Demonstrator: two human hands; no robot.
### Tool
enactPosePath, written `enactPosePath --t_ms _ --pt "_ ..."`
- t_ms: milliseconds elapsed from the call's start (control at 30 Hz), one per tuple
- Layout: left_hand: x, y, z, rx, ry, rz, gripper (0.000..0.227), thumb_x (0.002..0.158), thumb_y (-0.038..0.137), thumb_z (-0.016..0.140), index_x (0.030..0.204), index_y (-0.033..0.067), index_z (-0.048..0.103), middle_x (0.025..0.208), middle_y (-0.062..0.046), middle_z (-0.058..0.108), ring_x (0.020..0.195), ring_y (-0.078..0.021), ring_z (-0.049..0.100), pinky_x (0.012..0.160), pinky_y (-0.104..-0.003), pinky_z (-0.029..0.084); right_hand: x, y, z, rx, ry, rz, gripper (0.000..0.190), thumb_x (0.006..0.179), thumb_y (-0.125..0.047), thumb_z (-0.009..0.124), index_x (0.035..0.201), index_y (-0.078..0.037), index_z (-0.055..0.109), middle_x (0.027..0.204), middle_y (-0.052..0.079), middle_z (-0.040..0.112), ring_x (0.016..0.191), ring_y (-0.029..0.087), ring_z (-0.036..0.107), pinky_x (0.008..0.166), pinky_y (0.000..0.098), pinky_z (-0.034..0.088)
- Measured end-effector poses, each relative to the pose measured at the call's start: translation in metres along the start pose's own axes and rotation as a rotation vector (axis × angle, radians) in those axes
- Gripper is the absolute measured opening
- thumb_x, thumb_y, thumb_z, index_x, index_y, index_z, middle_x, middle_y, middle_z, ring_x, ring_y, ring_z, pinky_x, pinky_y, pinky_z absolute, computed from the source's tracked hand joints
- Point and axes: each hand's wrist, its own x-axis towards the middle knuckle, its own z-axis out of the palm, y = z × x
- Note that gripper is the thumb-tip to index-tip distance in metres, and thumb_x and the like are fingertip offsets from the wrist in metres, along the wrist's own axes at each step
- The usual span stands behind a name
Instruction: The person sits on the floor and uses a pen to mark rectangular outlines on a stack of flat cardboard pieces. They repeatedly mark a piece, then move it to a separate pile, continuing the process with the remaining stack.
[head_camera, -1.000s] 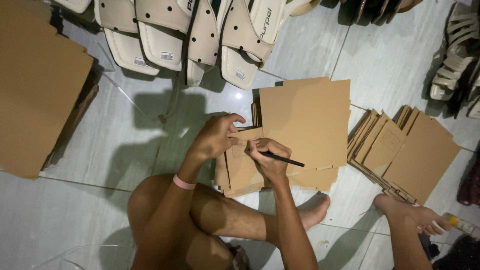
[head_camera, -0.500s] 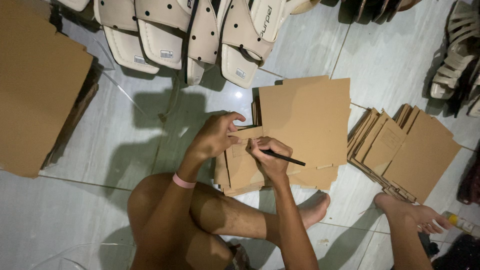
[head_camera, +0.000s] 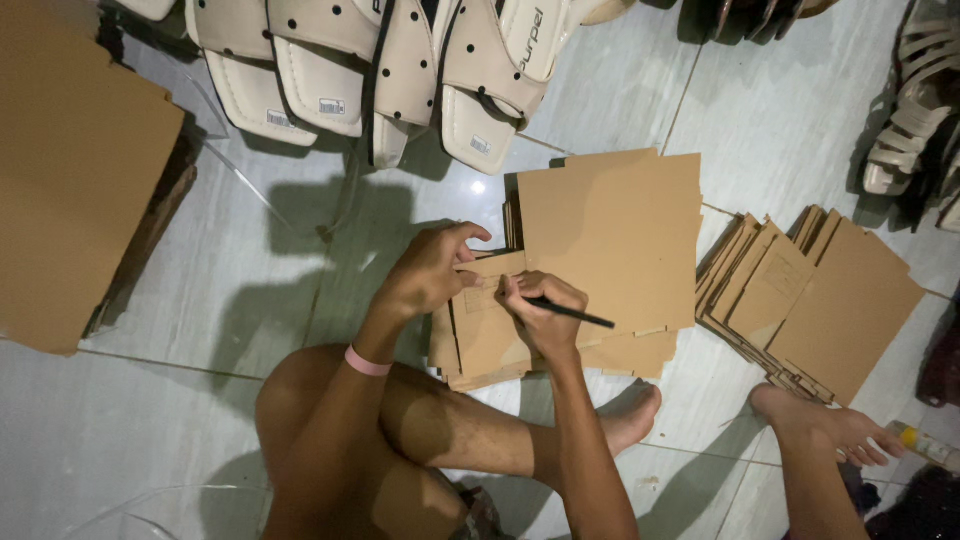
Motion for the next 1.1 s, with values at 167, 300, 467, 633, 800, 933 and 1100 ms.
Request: enactPosePath --t_ms 167,300,467,633,800,933,1100 --pt "0.0 0.0 0.002 0.013 0.029 0.031 0.056 0.072 0.007 0.085 0.125 0.0037 0.065 0.099 -0.016 0.073 0.089 -0.0252 0.072 0.08 -0.037 0.057 0.0 0.0 -0.002 -0.069 -0.008 -0.087 0.024 0.087 0.0 0.081 0.071 0.003 0.063 0.078 0.012 0.074 0.079 0.018 0.076 0.076 0.0305 0.061" --pt "0.0 0.001 -0.001 -0.01 -0.002 -0.011 0.057 0.073 0.006 0.085 0.127 0.0045 0.064 0.097 -0.015 0.074 0.087 -0.0246 0.072 0.08 -0.037 0.057 0.002 0.001 -0.003 0.105 0.009 0.071 0.026 0.088 0.0 0.08 0.07 0.001 0.062 0.078 0.009 0.075 0.078 0.017 0.077 0.074 0.029 0.062" --pt "0.0 0.003 -0.002 0.013 -0.008 -0.024 0.057 0.072 0.006 0.086 0.126 0.005 0.065 0.097 -0.014 0.074 0.088 -0.0242 0.072 0.081 -0.037 0.057 0.003 0.0 -0.001 0.031 -0.007 0.024 0.026 0.086 0.001 0.081 0.069 0.002 0.061 0.077 0.01 0.073 0.079 0.018 0.075 0.074 0.0293 0.06" --pt "0.0 0.005 0.001 -0.004 0.029 0.035 0.056 0.071 0.004 0.085 0.123 0.0028 0.065 0.103 -0.015 0.072 0.09 -0.0244 0.072 0.081 -0.037 0.057 0.002 -0.002 -0.004 -0.078 -0.005 -0.005 0.027 0.086 0.002 0.081 0.068 0.004 0.061 0.071 0.01 0.071 0.07 0.017 0.073 0.069 0.0286 0.058" --pt "-0.001 -0.003 0.002 -0.022 0.019 0.001 0.055 0.073 0.005 0.083 0.125 0.0025 0.065 0.096 -0.014 0.074 0.086 -0.0239 0.072 0.079 -0.035 0.057 0.002 0.008 -0.004 0.034 0.013 -0.007 0.026 0.086 0.002 0.081 0.069 0.003 0.061 0.074 0.011 0.071 0.073 0.017 0.072 0.072 0.0299 0.059" --pt "0.004 -0.015 0.004 -0.018 -0.018 0.104 0.032 0.082 0.006 0.077 0.113 0.0003 0.074 0.093 -0.013 0.076 0.084 -0.0212 0.074 0.08 -0.033 0.058 -0.007 0.021 -0.01 0.189 0.017 0.0 0.026 0.086 0.002 0.08 0.074 0.002 0.057 0.083 0.013 0.072 0.077 0.018 0.07 0.072 0.0328 0.06" --pt "-0.001 -0.009 -0.006 -0.24 -0.129 0.107 0.02 0.092 0.009 0.071 0.109 0.0001 0.077 0.093 -0.01 0.076 0.083 -0.0135 0.069 0.076 -0.028 0.058 -0.026 0.034 -0.068 0.335 0.396 0.231 0.015 0.106 -0.011 0.064 0.104 -0.002 0.052 0.087 0.013 0.073 0.076 0.022 0.073 0.071 0.0373 0.064"
